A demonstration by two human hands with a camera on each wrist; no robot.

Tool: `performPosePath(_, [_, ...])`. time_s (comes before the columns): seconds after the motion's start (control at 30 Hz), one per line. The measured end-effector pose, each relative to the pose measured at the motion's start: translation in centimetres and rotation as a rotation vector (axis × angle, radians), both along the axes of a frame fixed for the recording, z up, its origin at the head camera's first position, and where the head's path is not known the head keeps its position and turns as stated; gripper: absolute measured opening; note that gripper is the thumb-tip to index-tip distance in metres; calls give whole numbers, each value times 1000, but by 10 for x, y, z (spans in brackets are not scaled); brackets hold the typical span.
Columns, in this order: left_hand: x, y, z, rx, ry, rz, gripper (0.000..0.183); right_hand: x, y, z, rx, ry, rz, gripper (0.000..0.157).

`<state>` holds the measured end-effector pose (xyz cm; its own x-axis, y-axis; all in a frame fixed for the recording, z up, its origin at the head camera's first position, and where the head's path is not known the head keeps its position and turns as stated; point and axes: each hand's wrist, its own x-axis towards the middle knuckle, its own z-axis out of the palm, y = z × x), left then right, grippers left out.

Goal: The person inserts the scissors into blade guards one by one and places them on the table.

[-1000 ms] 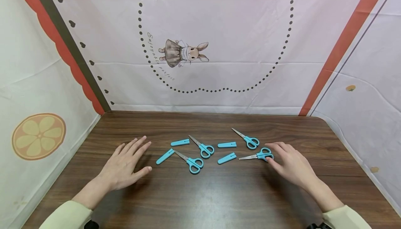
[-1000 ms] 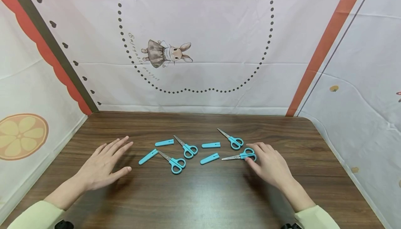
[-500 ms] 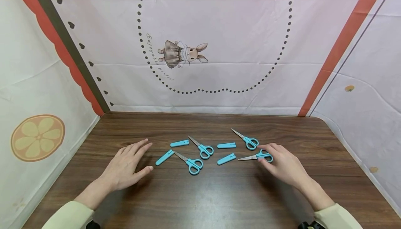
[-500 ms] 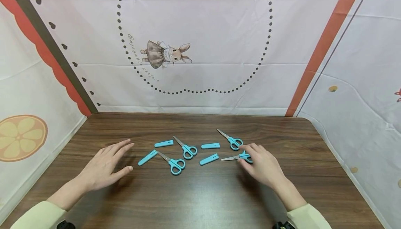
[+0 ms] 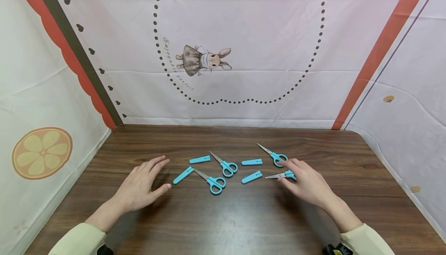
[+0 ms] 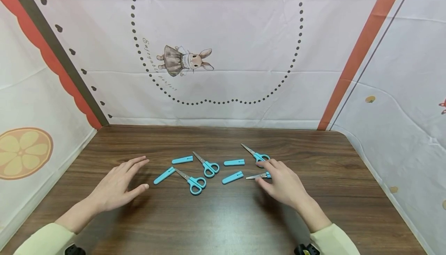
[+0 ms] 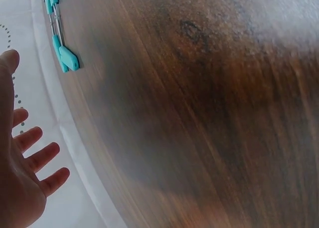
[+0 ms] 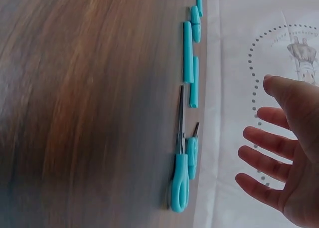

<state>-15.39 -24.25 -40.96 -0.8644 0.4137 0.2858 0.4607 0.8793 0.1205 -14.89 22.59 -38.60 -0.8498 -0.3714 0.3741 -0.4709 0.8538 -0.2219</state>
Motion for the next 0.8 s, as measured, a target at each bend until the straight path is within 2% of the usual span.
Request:
performPosePath(0.23, [0, 2, -1, 16, -13, 1, 71, -1, -10, 0, -3, -30, 22, 44])
performPosePath(0.5, [-1, 5, -2, 37, 9, -1, 70, -2, -19, 0, -2, -41, 41, 46])
performPosePath(0.8, [-3, 8, -5, 57, 2, 24, 69, -3, -29, -5, -18, -38, 72, 46])
